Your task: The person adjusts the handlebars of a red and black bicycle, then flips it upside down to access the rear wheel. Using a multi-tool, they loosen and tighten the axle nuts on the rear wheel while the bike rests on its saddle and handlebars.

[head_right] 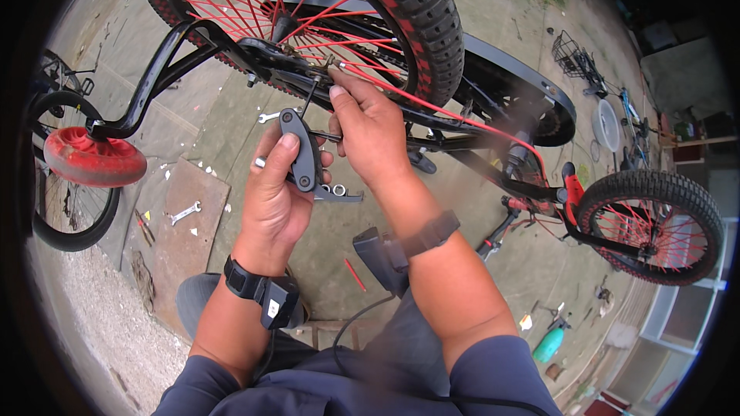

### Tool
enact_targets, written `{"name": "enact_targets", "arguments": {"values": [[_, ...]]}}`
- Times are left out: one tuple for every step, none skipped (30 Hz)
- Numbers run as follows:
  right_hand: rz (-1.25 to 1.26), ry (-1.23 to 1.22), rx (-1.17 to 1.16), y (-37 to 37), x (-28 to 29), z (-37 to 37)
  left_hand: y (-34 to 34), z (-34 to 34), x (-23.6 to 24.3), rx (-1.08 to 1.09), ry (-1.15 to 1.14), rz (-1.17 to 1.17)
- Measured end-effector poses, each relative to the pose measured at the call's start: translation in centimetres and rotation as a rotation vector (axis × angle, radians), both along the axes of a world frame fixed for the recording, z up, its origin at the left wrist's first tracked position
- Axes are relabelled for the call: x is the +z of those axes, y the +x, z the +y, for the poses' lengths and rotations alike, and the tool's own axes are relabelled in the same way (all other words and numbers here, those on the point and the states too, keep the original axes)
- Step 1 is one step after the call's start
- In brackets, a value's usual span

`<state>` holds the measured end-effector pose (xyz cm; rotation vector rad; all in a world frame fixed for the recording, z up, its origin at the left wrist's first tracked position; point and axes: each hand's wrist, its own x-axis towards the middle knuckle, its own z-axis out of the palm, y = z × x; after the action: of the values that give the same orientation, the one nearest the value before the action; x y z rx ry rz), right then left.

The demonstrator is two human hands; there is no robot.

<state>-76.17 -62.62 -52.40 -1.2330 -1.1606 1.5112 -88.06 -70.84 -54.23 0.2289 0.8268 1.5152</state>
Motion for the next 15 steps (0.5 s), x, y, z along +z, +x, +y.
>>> {"name": "enact_targets", "arguments": {"values": [[0.0,0.002,0.007,0.1,-0.2,0.0,-0.1,0.1,0.0,0.007,0.009,0.067],[0.001,0.004,0.013,0.1,-0.2,0.0,-0.3,0.1,0.0,0.014,0.019,0.135],[-0.009,0.011,0.024,0.2,-0.2,0.0,-0.6,0.2,0.0,0.02,0.028,0.201],[-0.019,0.018,0.035,0.3,-0.1,0.1,-0.9,0.3,-0.1,0.009,0.042,0.249],[-0.029,0.026,0.047,0.4,0.0,0.1,-1.2,0.4,-0.1,-0.001,0.056,0.297],[-0.047,0.048,0.067,0.5,-0.2,0.1,-1.5,0.5,-0.2,-0.012,0.069,0.346],[-0.065,0.07,0.087,0.7,-0.5,0.2,-1.7,0.6,-0.1,-0.021,0.087,0.441],[-0.083,0.092,0.108,0.8,-0.6,0.2,-1.9,0.6,0.1,-0.029,0.105,0.536],[-0.09,0.092,0.114,0.8,-0.5,0.2,-2.0,0.6,0.3,-0.036,0.123,0.632],[-0.096,0.091,0.121,0.7,-0.4,0.1,-2.2,0.6,0.3,-0.048,0.118,0.707],[-0.101,0.09,0.128,0.7,-0.3,0.1,-2.4,0.5,0.3,-0.061,0.114,0.782],[-0.101,0.089,0.135,0.9,-0.3,0.1,-2.5,0.5,0.3,-0.076,0.11,0.856],[-0.101,0.087,0.142,1.0,-0.2,0.1,-2.8,0.6,0.3,-0.044,0.196,1.117],[-0.101,0.086,0.149,1.1,-0.2,0.1,-3.2,0.8,0.3,-0.01,0.283,1.376],[-0.099,0.085,0.15,1.1,-0.2,0.1,-3.5,0.9,0.3,0.029,0.372,1.637]]}}
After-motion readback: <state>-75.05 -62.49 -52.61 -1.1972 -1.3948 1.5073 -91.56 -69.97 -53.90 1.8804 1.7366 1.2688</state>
